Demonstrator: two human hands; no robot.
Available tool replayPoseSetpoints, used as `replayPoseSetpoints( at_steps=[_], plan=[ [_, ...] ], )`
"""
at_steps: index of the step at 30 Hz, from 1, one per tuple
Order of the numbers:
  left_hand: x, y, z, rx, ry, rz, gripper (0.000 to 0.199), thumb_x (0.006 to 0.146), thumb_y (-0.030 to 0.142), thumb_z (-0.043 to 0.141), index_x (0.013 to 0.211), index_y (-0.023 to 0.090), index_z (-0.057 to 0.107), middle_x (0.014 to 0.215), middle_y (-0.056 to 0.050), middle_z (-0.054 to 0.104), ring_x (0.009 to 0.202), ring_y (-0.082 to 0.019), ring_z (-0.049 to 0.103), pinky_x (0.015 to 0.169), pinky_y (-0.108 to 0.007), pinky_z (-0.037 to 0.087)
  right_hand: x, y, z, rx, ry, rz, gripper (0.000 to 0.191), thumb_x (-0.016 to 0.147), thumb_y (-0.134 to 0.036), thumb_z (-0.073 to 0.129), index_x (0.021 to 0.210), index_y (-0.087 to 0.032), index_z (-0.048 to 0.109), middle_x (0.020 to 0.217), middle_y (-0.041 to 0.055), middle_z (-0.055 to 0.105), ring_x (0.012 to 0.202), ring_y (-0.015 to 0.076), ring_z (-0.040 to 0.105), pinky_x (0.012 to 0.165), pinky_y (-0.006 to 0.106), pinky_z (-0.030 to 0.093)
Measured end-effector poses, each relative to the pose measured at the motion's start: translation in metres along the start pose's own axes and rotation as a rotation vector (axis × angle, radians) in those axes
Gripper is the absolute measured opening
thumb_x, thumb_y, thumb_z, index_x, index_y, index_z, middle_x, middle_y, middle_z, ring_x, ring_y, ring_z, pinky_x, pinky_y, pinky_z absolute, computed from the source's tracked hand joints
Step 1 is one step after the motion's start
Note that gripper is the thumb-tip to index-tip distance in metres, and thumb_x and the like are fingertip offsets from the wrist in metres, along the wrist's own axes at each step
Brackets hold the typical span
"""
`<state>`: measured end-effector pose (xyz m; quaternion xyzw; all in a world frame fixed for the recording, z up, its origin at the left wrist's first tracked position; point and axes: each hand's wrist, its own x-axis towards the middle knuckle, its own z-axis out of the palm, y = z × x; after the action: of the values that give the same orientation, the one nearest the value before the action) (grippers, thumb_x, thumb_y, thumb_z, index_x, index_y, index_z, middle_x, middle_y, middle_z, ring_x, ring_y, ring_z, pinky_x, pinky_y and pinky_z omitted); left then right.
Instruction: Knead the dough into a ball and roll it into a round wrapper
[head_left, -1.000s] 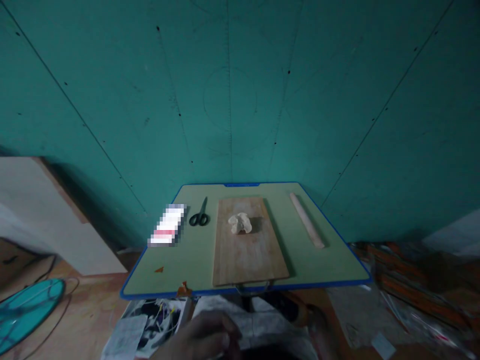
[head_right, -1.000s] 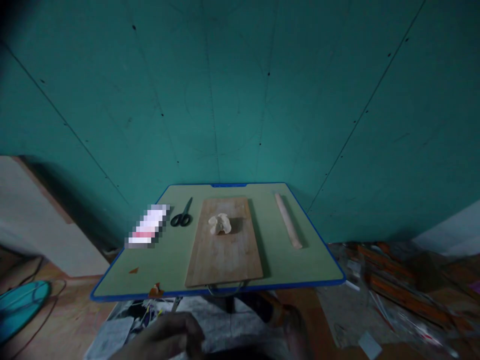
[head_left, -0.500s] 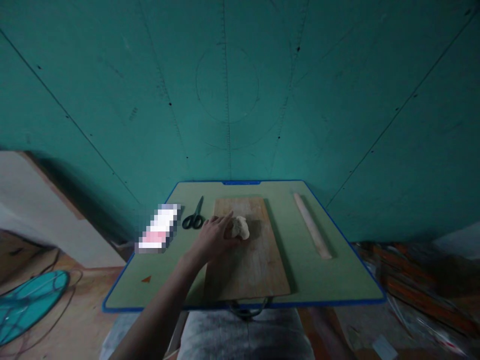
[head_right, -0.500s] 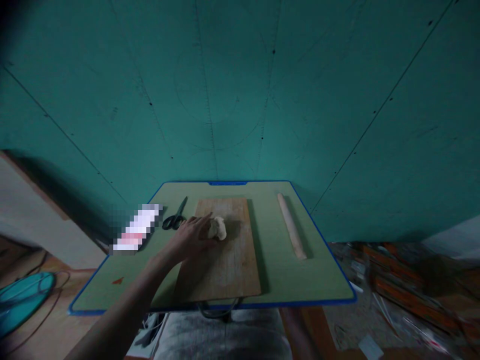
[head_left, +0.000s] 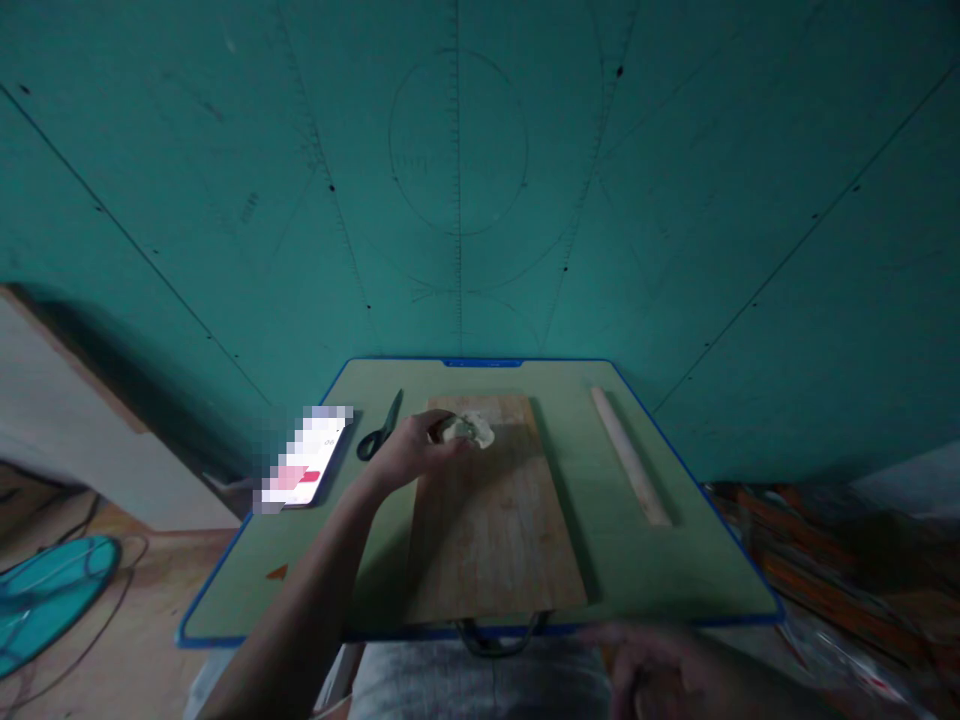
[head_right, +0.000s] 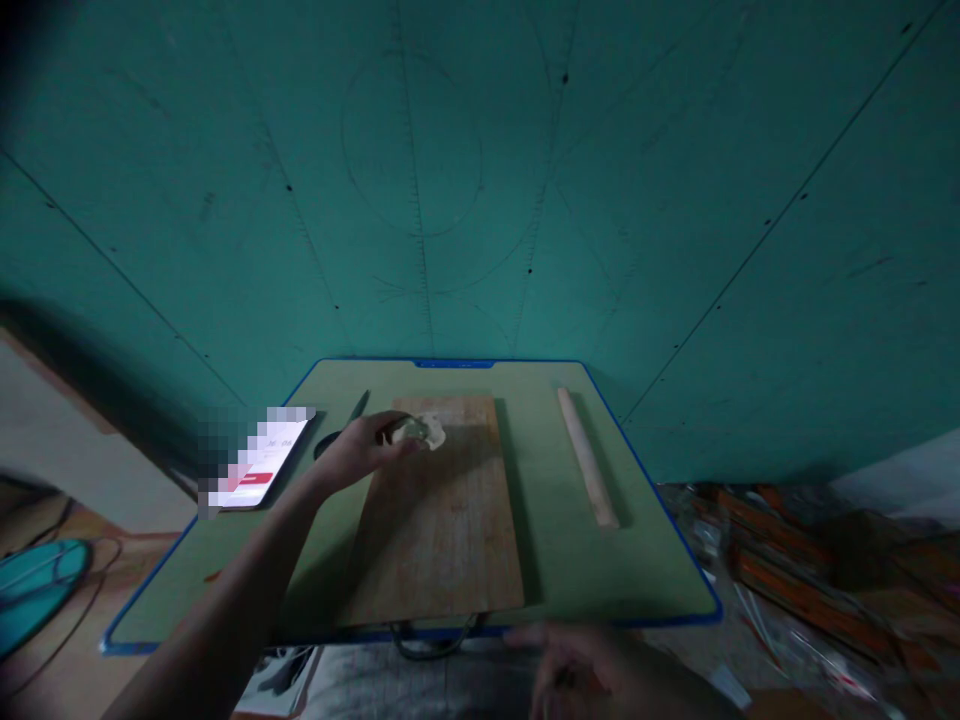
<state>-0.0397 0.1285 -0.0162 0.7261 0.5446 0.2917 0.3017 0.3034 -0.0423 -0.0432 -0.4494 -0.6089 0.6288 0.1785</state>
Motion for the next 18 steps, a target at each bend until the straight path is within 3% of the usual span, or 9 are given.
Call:
replayPoseSetpoints(
  at_steps=[3,6,8,10,13,18],
  plan=[
    [0.003,0.002,0.001,-0.140,0.009,0.033,0.051,0.077,0.049,0.065,0.109,0.008,0.069,0.092,-0.009,0.073,0.076,-0.017,0.061,0.068,-0.027,0.046,0.057,-0.041,-0.018,0.012,0.098,-0.160,0.043,0.089,-0.055,0.060,0.117,-0.025,0.072,0.098,0.0088,0.077,0.089,0.0230,0.073,0.080,0.039,0.059],
    [0.003,0.000,0.004,-0.214,0.058,0.060,0.053,0.080,0.049,0.063,0.115,0.010,0.067,0.096,-0.009,0.073,0.079,-0.018,0.062,0.068,-0.027,0.047,0.126,-0.065,-0.028,-0.033,0.230,-0.298,0.050,0.083,-0.054,0.068,0.121,-0.021,0.069,0.109,0.0100,0.075,0.101,0.0222,0.071,0.091,0.041,0.056],
    [0.000,-0.003,0.007,-0.219,0.093,0.068,0.052,0.081,0.049,0.063,0.116,0.010,0.066,0.095,-0.009,0.072,0.077,-0.018,0.061,0.066,-0.026,0.047,0.165,-0.074,-0.028,-0.023,0.236,-0.352,0.053,0.078,-0.053,0.073,0.119,-0.020,0.069,0.118,0.0118,0.072,0.105,0.0237,0.070,0.093,0.043,0.055],
    [-0.003,-0.007,0.012,-0.204,0.126,0.075,0.050,0.082,0.047,0.064,0.116,0.011,0.065,0.093,-0.008,0.072,0.075,-0.017,0.060,0.064,-0.026,0.047,0.191,-0.078,-0.024,0.011,0.156,-0.398,0.052,0.077,-0.050,0.075,0.119,-0.022,0.068,0.121,0.0099,0.072,0.109,0.0241,0.069,0.098,0.045,0.053],
    [-0.009,-0.009,0.017,-0.188,0.101,0.086,0.047,0.082,0.044,0.065,0.116,0.012,0.064,0.093,-0.007,0.072,0.076,-0.017,0.061,0.065,-0.025,0.047,0.206,-0.079,-0.017,0.090,0.073,-0.435,0.055,0.077,-0.049,0.076,0.125,-0.024,0.065,0.120,0.0060,0.072,0.112,0.0237,0.067,0.102,0.045,0.050],
    [-0.015,-0.003,0.021,-0.259,-0.005,0.100,0.046,0.084,0.043,0.066,0.121,0.016,0.061,0.098,-0.006,0.072,0.084,-0.019,0.065,0.073,-0.026,0.050,0.197,-0.074,-0.016,0.145,0.082,-0.399,0.067,0.074,-0.053,0.078,0.132,-0.023,0.061,0.124,0.0064,0.071,0.115,0.0242,0.066,0.103,0.043,0.051]
  ],
)
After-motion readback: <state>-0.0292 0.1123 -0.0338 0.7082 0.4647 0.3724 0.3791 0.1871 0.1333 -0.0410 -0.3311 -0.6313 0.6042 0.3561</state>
